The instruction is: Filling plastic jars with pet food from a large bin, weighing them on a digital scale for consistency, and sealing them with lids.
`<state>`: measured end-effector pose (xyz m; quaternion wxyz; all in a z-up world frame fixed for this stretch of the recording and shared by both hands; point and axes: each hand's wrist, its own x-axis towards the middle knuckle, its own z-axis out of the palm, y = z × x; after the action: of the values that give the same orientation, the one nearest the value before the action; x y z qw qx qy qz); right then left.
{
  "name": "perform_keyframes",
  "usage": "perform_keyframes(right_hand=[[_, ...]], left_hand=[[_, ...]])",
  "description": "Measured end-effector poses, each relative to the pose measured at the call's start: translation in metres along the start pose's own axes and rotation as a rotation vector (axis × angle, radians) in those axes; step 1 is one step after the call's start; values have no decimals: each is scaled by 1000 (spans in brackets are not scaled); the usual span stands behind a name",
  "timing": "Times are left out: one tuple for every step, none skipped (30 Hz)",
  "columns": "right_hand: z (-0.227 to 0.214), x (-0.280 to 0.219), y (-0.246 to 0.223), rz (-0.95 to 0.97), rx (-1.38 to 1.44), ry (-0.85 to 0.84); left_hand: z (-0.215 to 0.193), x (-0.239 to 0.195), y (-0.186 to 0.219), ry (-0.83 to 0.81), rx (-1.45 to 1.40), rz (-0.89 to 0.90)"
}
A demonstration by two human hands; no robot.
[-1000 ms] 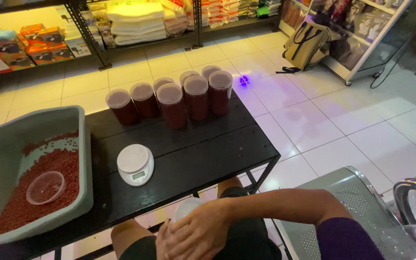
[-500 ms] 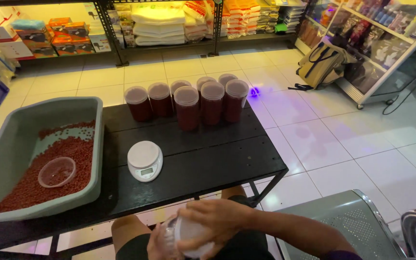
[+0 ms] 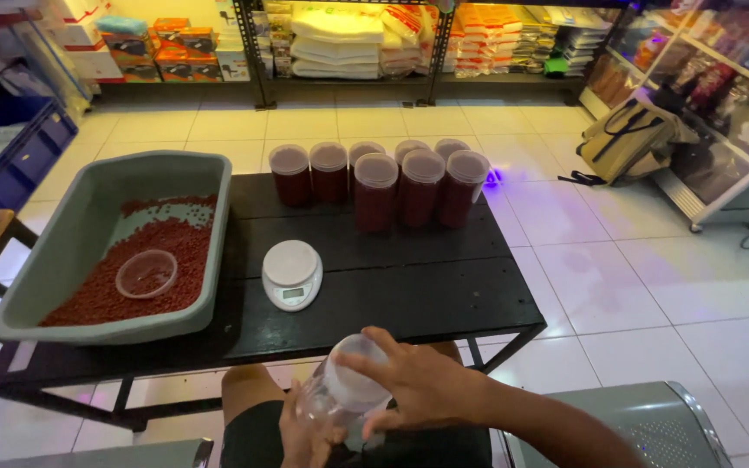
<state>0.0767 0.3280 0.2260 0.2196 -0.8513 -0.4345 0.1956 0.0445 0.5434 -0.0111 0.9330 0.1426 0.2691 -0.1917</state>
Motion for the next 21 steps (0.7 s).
perform_keyframes(right_hand=[[-1,6,-2,122,-87,-47],[-3,13,-4,243,-177,-91],[3,12,7,228,-181,-98],[8,12,18,72,-313,-29],[11,12,31,-85,-445,41],[9,12,31,-98,-451,36],[8,10,31,-249,-520,-48],[7,9,32,-400,-586,-133],[9,5,30,-407,-585,-141],[10,1,29,-557,-619,-81],[13,-2,27,-707,-647,-18],[19,-2,37,-713,-644,-21],[25,-3,48,-796,-669,-33],[31,-3,58,-879,-694,-44],[30,-3,59,-882,-691,-48],[29,-3,60,-790,-607,-129],[26,-2,61,-697,-526,-210],[30,-6,55,-701,-527,-215],[32,-8,50,-579,-339,-50],[34,-10,46,-453,-151,110],[20,-6,33,-457,-153,106]], left_hand=[[13,-4,0,53,99,58],[25,-8,0,108,197,116],[23,-10,1,112,188,130],[21,-12,1,90,208,115],[21,-11,0,63,228,99],[23,-15,5,63,218,112],[24,-20,8,80,237,-31],[25,-24,12,96,255,-174],[16,-21,11,98,246,-171],[6,-17,11,42,290,-185],[-5,-14,11,-13,336,-198],[-8,-16,12,-9,330,-195],[-11,-19,14,-32,264,-272],[-15,-21,16,-56,197,-348],[-10,-27,16,-54,193,-346],[-4,-33,16,-14,247,-299],[2,-37,17,23,301,-249],[-2,-34,14,22,296,-246],[-5,-29,12,69,255,-199],[-8,-24,10,116,213,-152],[-5,-23,11,114,208,-149]])
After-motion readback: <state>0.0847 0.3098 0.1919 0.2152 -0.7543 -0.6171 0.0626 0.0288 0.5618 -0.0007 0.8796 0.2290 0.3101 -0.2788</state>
